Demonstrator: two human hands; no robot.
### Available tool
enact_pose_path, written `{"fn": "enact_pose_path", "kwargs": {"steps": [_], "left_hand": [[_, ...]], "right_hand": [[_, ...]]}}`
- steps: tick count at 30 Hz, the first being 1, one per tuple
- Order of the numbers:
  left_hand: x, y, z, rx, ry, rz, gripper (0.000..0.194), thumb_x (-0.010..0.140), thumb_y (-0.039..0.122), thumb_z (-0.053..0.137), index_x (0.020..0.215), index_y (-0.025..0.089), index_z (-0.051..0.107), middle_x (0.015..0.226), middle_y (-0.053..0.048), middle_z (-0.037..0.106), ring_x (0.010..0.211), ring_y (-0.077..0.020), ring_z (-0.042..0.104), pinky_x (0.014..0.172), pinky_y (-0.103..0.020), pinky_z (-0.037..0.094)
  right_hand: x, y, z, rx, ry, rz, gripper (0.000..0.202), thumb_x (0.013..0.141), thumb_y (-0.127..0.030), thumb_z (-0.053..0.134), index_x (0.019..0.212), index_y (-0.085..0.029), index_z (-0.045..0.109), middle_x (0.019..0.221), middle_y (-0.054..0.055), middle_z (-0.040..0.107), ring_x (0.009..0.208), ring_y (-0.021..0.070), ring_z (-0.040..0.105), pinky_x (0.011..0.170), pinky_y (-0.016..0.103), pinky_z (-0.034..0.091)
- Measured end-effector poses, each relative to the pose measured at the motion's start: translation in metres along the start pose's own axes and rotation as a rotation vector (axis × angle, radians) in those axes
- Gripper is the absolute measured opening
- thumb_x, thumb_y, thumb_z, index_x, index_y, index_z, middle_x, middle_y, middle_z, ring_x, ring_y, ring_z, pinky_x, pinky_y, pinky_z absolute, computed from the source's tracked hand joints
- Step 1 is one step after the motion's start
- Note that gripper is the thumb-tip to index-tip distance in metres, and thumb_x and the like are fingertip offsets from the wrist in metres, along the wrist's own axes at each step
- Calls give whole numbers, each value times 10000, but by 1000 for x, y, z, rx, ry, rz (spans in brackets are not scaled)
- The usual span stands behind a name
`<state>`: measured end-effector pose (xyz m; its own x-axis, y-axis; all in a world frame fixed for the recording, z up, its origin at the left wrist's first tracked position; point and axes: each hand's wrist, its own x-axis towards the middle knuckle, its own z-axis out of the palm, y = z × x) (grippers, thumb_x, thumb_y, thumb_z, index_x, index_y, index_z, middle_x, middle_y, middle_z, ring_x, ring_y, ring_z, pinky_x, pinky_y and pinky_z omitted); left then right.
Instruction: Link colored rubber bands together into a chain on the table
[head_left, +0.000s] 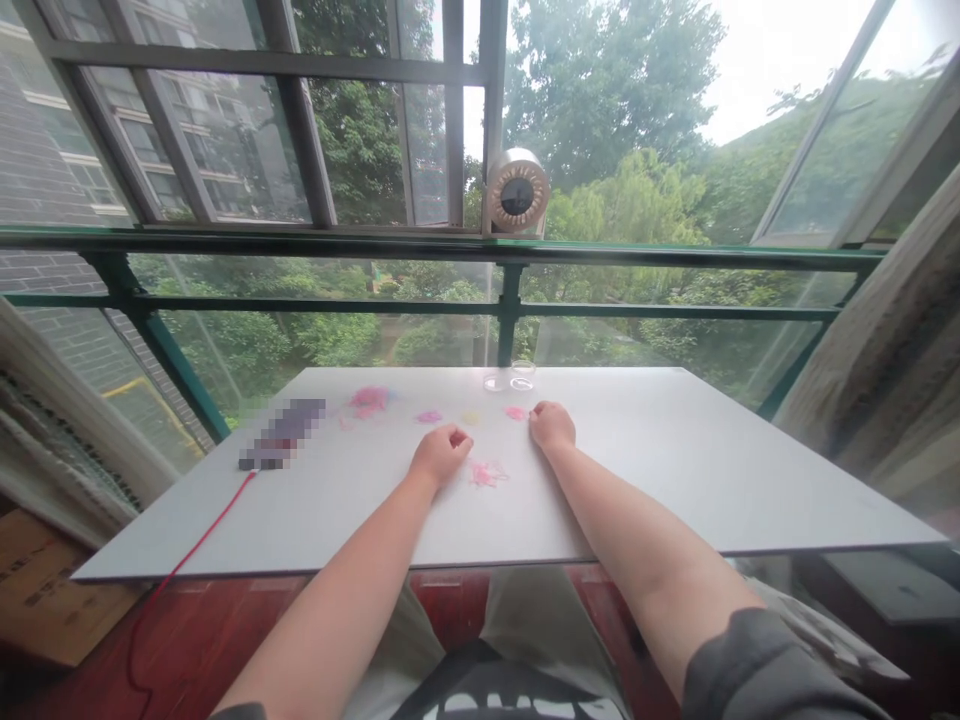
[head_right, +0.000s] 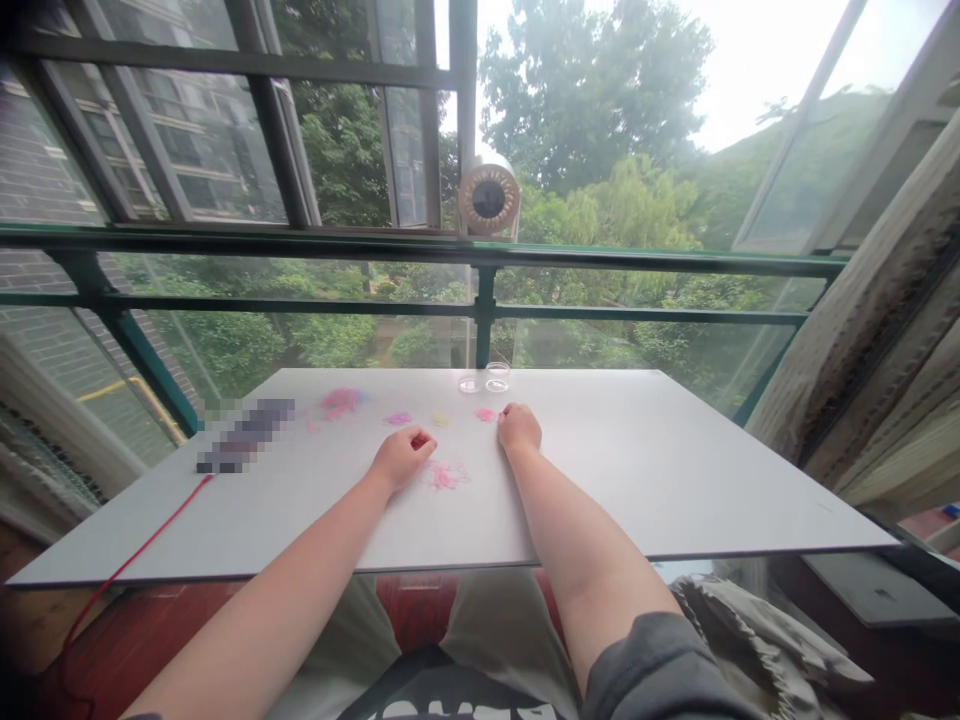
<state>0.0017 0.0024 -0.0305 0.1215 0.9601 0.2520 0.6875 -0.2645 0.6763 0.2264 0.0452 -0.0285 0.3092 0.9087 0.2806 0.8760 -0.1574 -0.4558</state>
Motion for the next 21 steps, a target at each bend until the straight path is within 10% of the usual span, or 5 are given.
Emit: {"fn": "enact_pose_path", "kwargs": {"steps": [21], "left_hand": [[0, 1, 2, -37, 10, 8, 173, 716, 311, 530, 763, 190, 646, 773, -12, 672, 700, -143, 582, 641, -249, 413]], "right_hand": [[5, 0, 7, 198, 7, -59, 211, 759, -219, 442, 817, -200, 644, 856, 68, 662, 826, 183, 588, 715, 262, 403]]}}
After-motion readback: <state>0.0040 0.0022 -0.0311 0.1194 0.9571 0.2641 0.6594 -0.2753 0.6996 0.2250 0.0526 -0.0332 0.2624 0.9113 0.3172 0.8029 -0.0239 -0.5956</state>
